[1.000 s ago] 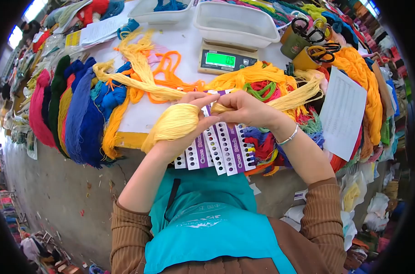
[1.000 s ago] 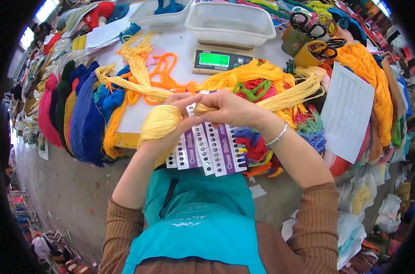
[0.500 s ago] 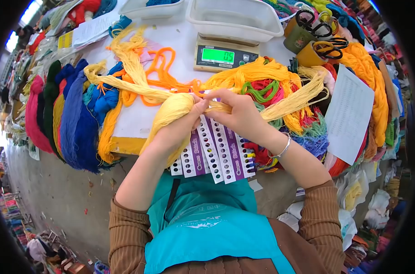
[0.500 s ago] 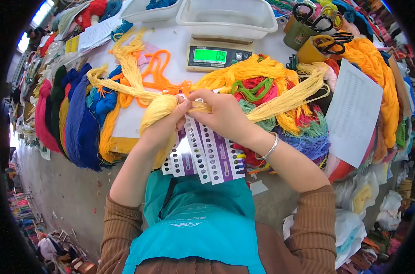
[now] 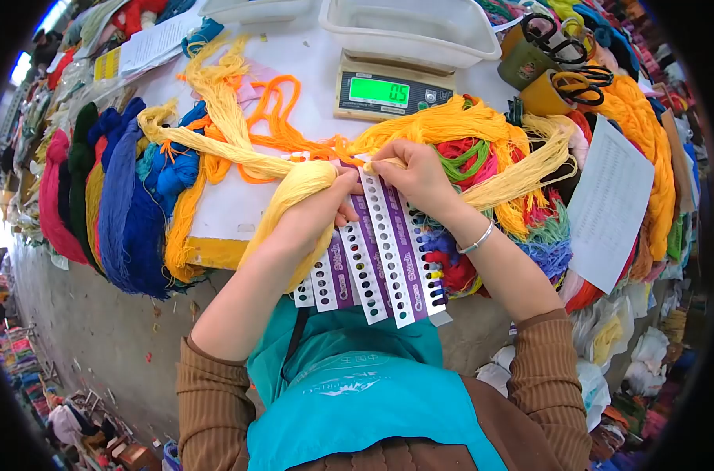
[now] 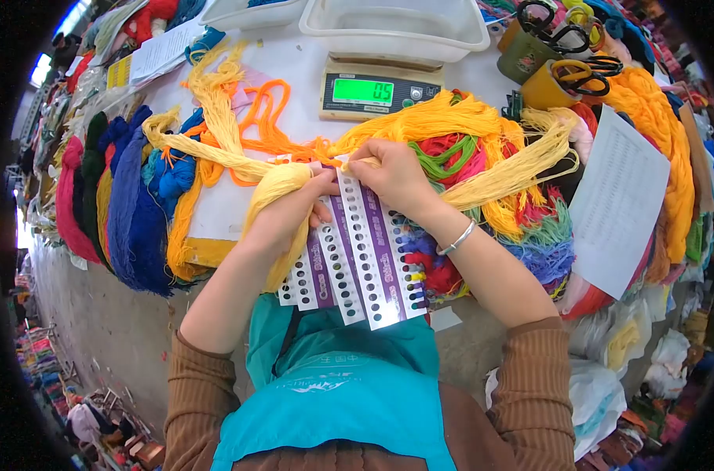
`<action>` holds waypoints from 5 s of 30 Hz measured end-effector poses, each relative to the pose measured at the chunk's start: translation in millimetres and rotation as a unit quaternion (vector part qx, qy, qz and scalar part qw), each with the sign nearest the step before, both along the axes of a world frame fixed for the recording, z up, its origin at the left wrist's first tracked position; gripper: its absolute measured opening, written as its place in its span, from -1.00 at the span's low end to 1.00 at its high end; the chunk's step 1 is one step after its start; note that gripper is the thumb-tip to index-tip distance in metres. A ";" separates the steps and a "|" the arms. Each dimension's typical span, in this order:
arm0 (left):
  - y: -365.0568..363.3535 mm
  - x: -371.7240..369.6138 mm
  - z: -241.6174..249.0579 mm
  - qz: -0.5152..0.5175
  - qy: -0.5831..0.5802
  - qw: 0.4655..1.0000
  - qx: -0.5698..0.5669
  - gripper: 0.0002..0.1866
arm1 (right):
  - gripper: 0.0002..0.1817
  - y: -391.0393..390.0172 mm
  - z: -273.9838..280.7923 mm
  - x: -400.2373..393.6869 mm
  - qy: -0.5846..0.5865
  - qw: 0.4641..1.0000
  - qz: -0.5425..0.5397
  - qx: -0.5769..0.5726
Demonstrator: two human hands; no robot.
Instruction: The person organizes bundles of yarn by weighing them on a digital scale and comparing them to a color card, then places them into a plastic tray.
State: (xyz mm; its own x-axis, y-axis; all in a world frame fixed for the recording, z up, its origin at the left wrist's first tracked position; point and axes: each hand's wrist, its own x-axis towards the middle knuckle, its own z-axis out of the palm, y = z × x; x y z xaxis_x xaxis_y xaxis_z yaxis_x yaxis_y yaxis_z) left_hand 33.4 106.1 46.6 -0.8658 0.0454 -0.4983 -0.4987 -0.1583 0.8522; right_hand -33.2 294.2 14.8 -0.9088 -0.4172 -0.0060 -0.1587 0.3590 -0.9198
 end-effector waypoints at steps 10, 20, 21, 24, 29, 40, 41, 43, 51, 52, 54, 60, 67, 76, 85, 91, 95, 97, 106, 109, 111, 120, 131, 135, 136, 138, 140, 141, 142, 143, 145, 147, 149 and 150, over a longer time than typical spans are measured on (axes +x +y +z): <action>10.2 -19.6 1.9 -0.041 -0.091 0.995 -0.028 -0.82 | -0.82 -0.6 -0.8 6.6 0.017 1.000 0.003 0.001; 22.1 -2.7 -2.0 -0.027 -0.025 0.997 -0.065 -0.81 | -0.81 1.6 1.6 10.1 0.033 0.999 0.007 -0.003; 24.4 -0.6 2.1 -0.025 -0.007 0.996 -0.083 -0.80 | -0.82 1.5 1.5 10.5 0.041 0.999 0.008 0.001; 31.3 0.5 9.4 -0.025 -0.002 0.988 -0.150 -0.81 | -0.83 1.4 0.5 11.4 0.058 0.998 0.011 0.002; 26.3 2.5 9.3 -0.035 -0.006 0.993 -0.115 -0.76 | -0.83 1.1 2.4 12.7 0.042 0.999 0.009 -0.002; 29.7 2.9 3.4 -0.026 -0.067 0.993 -0.098 -0.72 | -0.79 0.2 1.3 15.0 0.071 0.997 0.023 -0.013; 29.1 4.5 3.4 -0.029 -0.038 0.993 -0.112 -0.75 | -0.79 0.1 2.6 15.8 0.072 0.997 0.023 -0.013; 24.9 4.9 1.1 -0.032 -0.010 0.992 -0.126 -0.78 | -0.80 -0.5 7.4 18.1 0.044 0.999 0.022 -0.002; 0.3 -11.1 -3.8 -0.095 0.006 0.995 0.000 -0.85 | -0.83 3.0 10.1 14.8 -0.002 0.999 0.035 -0.027; 0.0 -12.4 -4.1 -0.098 -0.004 0.995 0.007 -0.84 | -0.82 4.1 11.0 14.4 -0.026 0.998 0.042 -0.043; -0.6 -14.2 -1.4 -0.098 -0.023 0.995 0.011 -0.84 | -0.86 5.1 8.1 12.8 -0.031 0.997 0.047 -0.051; 0.4 -14.5 -2.4 -0.106 -0.027 0.993 0.040 -0.86 | -0.90 7.8 15.8 12.5 -0.089 0.990 0.065 -0.083; 8.1 -14.7 -2.7 -0.117 0.008 0.993 0.021 -0.89 | -0.60 9.5 30.7 12.0 -0.118 0.985 0.091 -0.090; 10.3 -5.9 0.2 -0.117 0.042 0.992 -0.018 -0.89 | -0.51 4.4 34.7 17.5 0.026 0.993 0.094 0.070; 4.2 1.3 3.7 -0.061 -0.018 0.994 0.093 -0.67 | -0.49 14.8 34.3 19.3 -0.012 1.000 0.022 0.007; 3.6 2.5 -11.5 -0.022 -0.016 0.995 0.100 -0.72 | -0.58 12.5 33.1 21.8 0.003 0.999 0.033 0.003; -12.8 4.9 -11.0 0.020 0.038 0.990 0.131 -0.77 | -0.57 16.0 34.0 18.4 0.005 0.999 0.033 0.017; -14.4 9.9 4.6 0.041 0.022 0.995 0.088 -0.76 | -0.57 15.8 34.0 18.3 0.004 0.999 0.029 0.018; -15.7 17.7 2.1 0.050 0.000 0.972 0.228 -0.70 | -0.53 -9.0 34.0 24.4 0.041 0.993 0.045 0.104; -21.4 20.5 -7.2 0.009 0.016 0.956 0.293 -0.68 | -0.55 -13.6 28.1 25.2 0.070 0.989 0.044 0.119; -21.9 22.4 -8.7 -0.036 0.029 0.943 0.329 -0.67 | -0.53 -14.7 30.4 23.9 0.051 0.988 0.067 0.132; -10.9 30.3 23.5 -0.139 0.027 0.981 0.133 -0.65 | -0.43 -11.4 30.2 9.3 -0.103 0.985 0.122 0.060; 6.0 17.6 -16.0 -0.117 0.368 0.848 -0.364 -0.72 | -0.39 -5.7 22.1 10.2 -0.185 0.967 0.126 -0.117; 9.8 23.0 3.1 -0.172 0.225 0.907 -0.311 -0.72 | -0.27 0.7 36.9 7.2 -0.235 0.957 0.169 -0.005; 10.3 21.8 1.6 -0.172 0.225 0.907 -0.311 -0.72 | -0.26 1.2 35.6 6.9 -0.232 0.956 0.178 -0.009; 11.1 16.5 -0.5 -0.189 0.273 0.841 -0.426 -0.75 | -0.29 0.5 36.4 6.8 -0.240 0.954 0.179 -0.032; 10.1 14.5 5.7 -0.180 0.250 0.879 -0.364 -0.78 | -0.31 -0.2 37.2 6.0 -0.247 0.951 0.178 -0.054; 11.2 12.8 10.7 -0.172 0.225 0.911 -0.301 -0.79 | -0.28 0.5 37.0 4.0 -0.237 0.954 0.184 -0.025; 13.6 10.2 13.9 -0.163 0.160 0.966 -0.123 -0.83 | -0.23 1.4 35.8 2.1 -0.227 0.955 0.189 0.004; 13.9 10.9 13.8 -0.140 0.119 0.979 -0.090 -0.81 | -0.20 -1.5 29.7 1.4 -0.230 0.953 0.197 -0.007; 8.6 16.3 18.3 -0.086 0.008 0.996 0.029 -0.85 | -0.19 -0.3 25.3 -0.7 -0.243 0.951 0.190 -0.004; -6.8 21.0 -6.0 -0.076 -0.033 0.975 0.204 -0.89 | -0.16 -2.1 25.4 -3.2 -0.248 0.948 0.198 0.009; -21.8 31.4 -24.9 -0.043 -0.069 0.889 0.451 -0.94 | -0.20 -2.8 30.1 -2.2 -0.260 0.945 0.197 0.008; -28.9 40.8 -21.9 -0.027 -0.049 0.860 0.507 -0.87 | -0.24 -2.1 32.4 -1.4 -0.274 0.942 0.193 0.007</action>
State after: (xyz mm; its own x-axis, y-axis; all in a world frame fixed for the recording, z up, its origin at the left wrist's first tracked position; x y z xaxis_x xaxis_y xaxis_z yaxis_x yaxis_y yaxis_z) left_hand 74.3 77.1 24.7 -0.8051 0.5382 -0.2492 -0.5899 -0.7699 0.2432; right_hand -34.6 292.1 47.2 -0.5480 -0.7129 -0.4375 0.2167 0.3842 -0.8975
